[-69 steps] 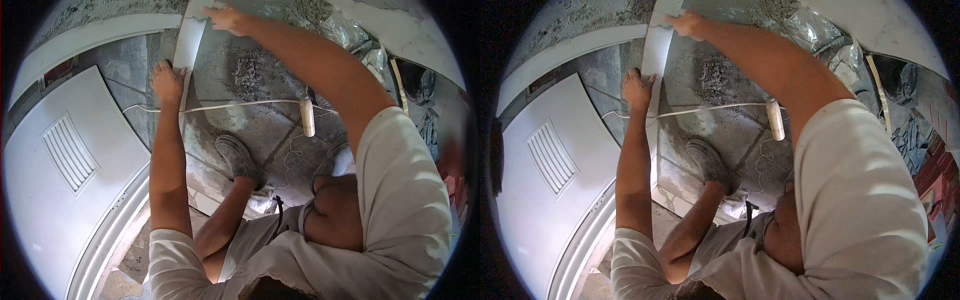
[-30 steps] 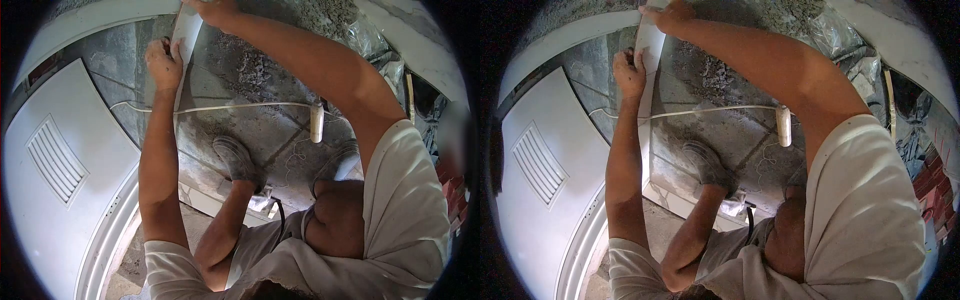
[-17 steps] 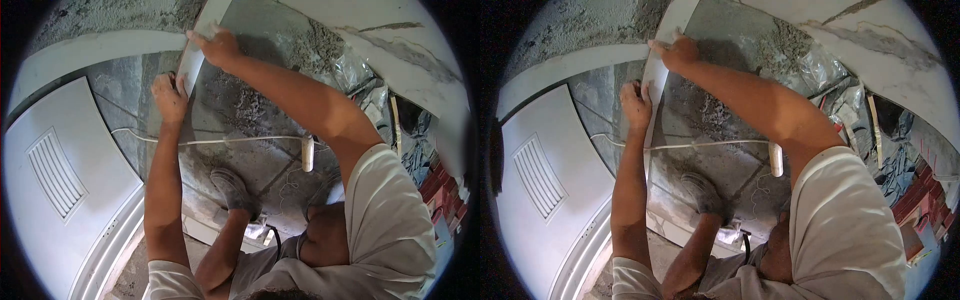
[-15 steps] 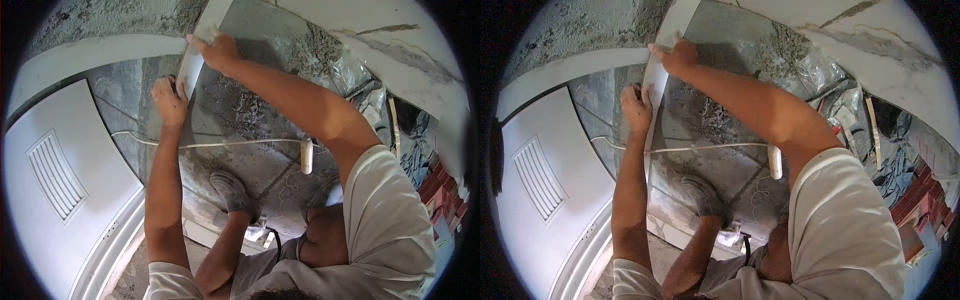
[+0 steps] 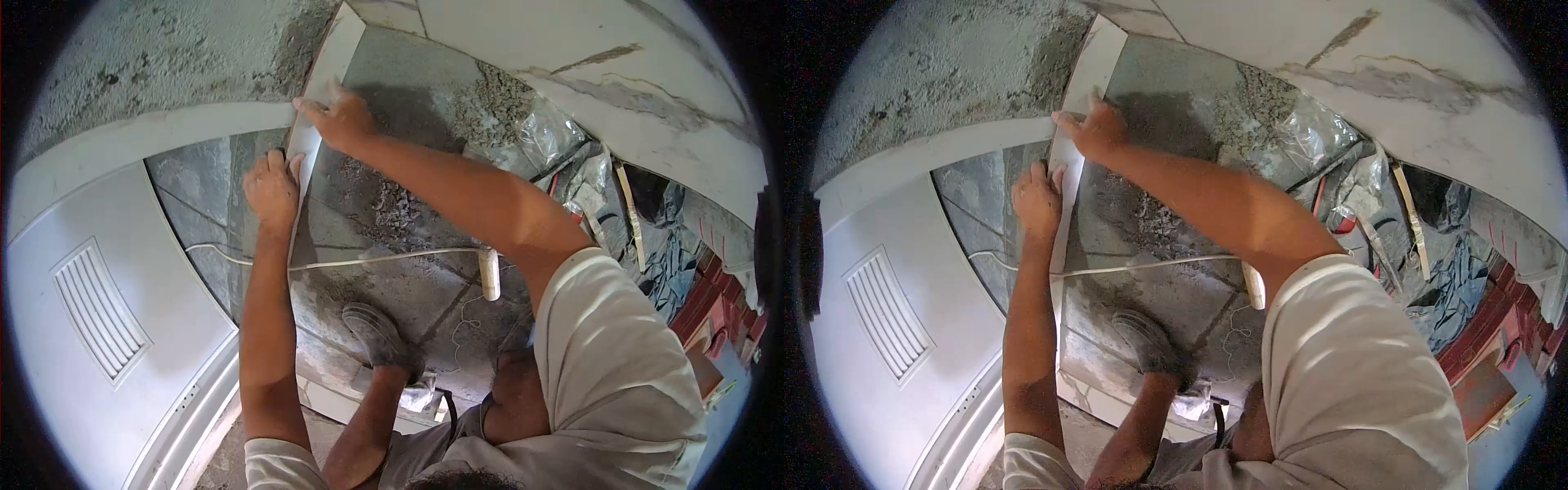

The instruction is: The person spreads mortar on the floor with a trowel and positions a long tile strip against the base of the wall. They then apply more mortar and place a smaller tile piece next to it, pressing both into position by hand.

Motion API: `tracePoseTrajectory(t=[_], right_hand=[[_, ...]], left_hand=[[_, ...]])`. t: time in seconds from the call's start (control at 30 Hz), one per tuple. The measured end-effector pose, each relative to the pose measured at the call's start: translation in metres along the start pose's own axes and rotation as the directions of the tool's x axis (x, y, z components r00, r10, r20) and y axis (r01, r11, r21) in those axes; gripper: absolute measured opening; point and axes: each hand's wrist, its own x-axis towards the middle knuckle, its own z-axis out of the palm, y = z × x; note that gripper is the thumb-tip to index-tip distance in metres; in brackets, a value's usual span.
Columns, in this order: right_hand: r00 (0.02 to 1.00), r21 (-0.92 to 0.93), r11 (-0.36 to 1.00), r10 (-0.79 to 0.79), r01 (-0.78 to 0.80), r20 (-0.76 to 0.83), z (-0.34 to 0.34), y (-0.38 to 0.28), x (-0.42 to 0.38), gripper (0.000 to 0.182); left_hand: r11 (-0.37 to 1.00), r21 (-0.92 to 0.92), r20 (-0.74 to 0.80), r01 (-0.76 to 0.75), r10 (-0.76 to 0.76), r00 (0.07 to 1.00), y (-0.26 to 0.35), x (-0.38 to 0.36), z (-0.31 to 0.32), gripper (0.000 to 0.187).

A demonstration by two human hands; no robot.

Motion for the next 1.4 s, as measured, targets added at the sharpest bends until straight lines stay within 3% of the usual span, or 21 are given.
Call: tracePoseTrajectory(t=[0.13, 0.23, 0.33, 0.47, 0.53, 0.77, 1.13, 1.4], right_hand=[[0.99, 0.027, 0.995, -0.091, 0.095, -0.105, 0.004, 0.003, -0.001, 0.099], [0.999, 0.07, 0.997, -0.025, 0.028, -0.039, -0.004, -0.007, -0.007, 0.097], [0.997, -0.009, 0.999, -0.033, 0.033, -0.07, -0.008, -0.015, -0.009, 0.097], [0.999, -0.005, 1.0, -0.023, 0.023, -0.031, -0.008, -0.011, -0.008, 0.098], [0.991, 0.004, 0.995, -0.095, 0.096, -0.093, -0.005, -0.009, -0.007, 0.099], [0.998, 0.031, 0.999, -0.04, 0.042, -0.053, -0.006, -0.008, -0.007, 0.099], [0.981, 0.051, 0.986, -0.15, 0.157, -0.124, 0.002, 0.002, -0.001, 0.097], [0.989, -0.014, 0.994, -0.106, 0.105, -0.1, -0.009, 0.007, 0.003, 0.094]], left_hand=[[0.992, -0.079, -0.066, -0.095, 0.09, 0.994, -0.015, 0.002, 0.012, 0.029], [0.984, -0.12, -0.119, -0.129, 0.115, 0.986, -0.017, 0.0, 0.013, 0.032], [0.985, -0.132, -0.1, -0.109, 0.096, 0.99, -0.018, 0.0, 0.014, 0.031], [0.984, -0.141, -0.122, -0.106, 0.089, 0.989, -0.016, 0.0, 0.013, 0.031], [0.983, -0.153, -0.115, -0.096, 0.079, 0.99, -0.016, -0.001, 0.014, 0.031], [0.986, -0.134, -0.116, -0.099, 0.083, 0.99, -0.016, -0.001, 0.016, 0.03], [0.99, -0.086, -0.12, -0.108, 0.097, 0.988, -0.016, 0.0, 0.016, 0.03], [0.991, -0.093, -0.119, -0.096, 0.084, 0.989, -0.017, 0.0, 0.017, 0.031]])
